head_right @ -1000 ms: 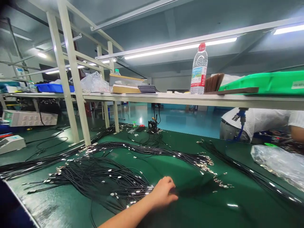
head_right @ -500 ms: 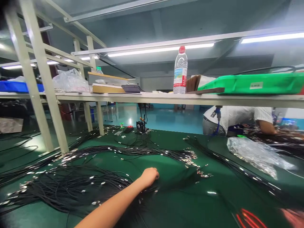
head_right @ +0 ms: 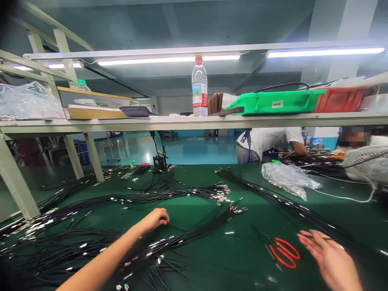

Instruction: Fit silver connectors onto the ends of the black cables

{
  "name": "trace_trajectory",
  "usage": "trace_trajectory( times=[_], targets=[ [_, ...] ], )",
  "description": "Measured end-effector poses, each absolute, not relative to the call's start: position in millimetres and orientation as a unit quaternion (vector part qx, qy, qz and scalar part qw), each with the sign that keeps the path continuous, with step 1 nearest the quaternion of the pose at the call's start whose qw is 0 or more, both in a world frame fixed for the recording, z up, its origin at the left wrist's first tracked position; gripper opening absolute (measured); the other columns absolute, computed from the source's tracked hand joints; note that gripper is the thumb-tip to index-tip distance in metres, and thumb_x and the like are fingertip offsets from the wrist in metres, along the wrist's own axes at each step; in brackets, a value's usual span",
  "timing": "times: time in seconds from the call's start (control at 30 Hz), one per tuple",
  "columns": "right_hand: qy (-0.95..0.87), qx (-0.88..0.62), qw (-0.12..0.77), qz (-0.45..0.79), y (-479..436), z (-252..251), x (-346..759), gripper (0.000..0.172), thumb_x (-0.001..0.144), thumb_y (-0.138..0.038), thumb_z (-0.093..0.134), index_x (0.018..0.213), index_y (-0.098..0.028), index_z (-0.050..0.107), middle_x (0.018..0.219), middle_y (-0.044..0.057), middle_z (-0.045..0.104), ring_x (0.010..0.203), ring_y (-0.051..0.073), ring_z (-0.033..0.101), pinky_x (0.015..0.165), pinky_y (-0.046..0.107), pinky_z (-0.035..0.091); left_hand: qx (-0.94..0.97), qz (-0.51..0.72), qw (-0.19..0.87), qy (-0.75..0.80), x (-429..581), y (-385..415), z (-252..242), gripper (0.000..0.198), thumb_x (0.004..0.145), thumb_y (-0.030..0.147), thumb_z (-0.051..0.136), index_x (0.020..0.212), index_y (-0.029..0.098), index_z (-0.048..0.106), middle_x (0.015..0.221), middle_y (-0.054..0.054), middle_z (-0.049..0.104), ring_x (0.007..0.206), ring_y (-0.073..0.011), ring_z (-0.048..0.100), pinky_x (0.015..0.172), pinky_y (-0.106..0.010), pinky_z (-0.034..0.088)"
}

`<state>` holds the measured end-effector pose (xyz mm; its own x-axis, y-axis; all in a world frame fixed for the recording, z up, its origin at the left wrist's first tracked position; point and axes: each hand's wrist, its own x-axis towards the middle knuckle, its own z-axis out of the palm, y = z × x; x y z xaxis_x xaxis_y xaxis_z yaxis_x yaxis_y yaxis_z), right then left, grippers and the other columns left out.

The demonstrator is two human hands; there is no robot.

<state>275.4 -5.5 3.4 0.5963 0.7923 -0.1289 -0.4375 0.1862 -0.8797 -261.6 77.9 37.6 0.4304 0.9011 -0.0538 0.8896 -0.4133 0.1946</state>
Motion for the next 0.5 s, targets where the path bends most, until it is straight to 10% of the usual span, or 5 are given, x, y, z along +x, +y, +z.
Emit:
trace_trajectory(
  times=[0.5],
  targets=[
    [-0.266,-0.432,0.649,0.567,31,-14,150,0.02,0.062,-0.016,0.072,0.075,-0.01,0.058,0.067,0.011,0.067,0.062,0.021,0.066,0.054,0.024,0.056,0.761,0.021,-0.006,0.649,-437,21,88,0.016,0.066,0.016,0.051,0.07,0.02,0.066,0.077,-0.002,0.065,0.079,-0.0163,0.058,0.072,-0.021,0.039]
  ],
)
